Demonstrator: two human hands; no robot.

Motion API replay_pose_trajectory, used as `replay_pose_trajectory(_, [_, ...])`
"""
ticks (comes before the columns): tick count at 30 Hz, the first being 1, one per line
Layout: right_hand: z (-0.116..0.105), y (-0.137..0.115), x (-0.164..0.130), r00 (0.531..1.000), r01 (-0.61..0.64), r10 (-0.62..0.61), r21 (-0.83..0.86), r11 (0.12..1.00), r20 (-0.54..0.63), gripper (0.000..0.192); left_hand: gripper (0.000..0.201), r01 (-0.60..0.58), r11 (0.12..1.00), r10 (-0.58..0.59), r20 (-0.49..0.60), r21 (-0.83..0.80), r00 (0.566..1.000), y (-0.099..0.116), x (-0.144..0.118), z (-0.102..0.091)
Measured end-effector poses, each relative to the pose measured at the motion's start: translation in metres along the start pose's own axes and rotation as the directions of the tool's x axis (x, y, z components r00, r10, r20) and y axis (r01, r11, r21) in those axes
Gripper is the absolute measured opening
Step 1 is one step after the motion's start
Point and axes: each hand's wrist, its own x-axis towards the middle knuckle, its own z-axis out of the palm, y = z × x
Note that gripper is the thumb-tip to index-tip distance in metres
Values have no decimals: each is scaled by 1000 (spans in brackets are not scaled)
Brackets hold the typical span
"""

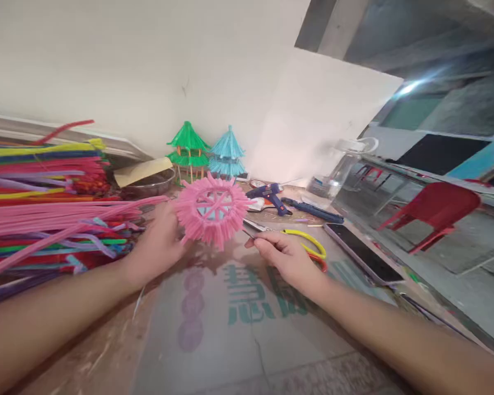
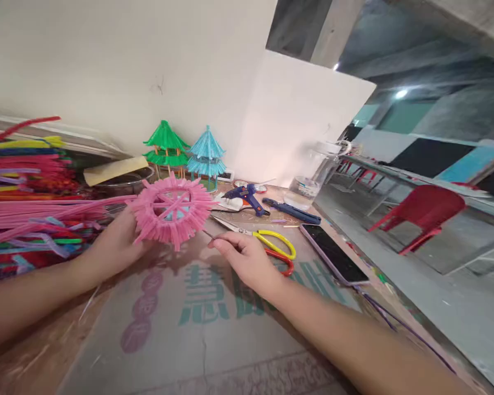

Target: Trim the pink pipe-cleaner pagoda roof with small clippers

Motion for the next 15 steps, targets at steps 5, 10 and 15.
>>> replay_pose_trajectory(5, [1,-3,1,1000,0,0,-8,1000,2,38,35,13,1000,-13,-9,1,1000,0,1,1])
replay_pose_trajectory(10, [1,-3,1,999,11,-11,-5,1000,45,43,31,53,999,-53,22,-3,998,1,2,-1])
replay_pose_trajectory(15, [0,-2,1,1000,-4,4,52,999,13,50,31,50,999,-50,24,2,998,2,2,-2])
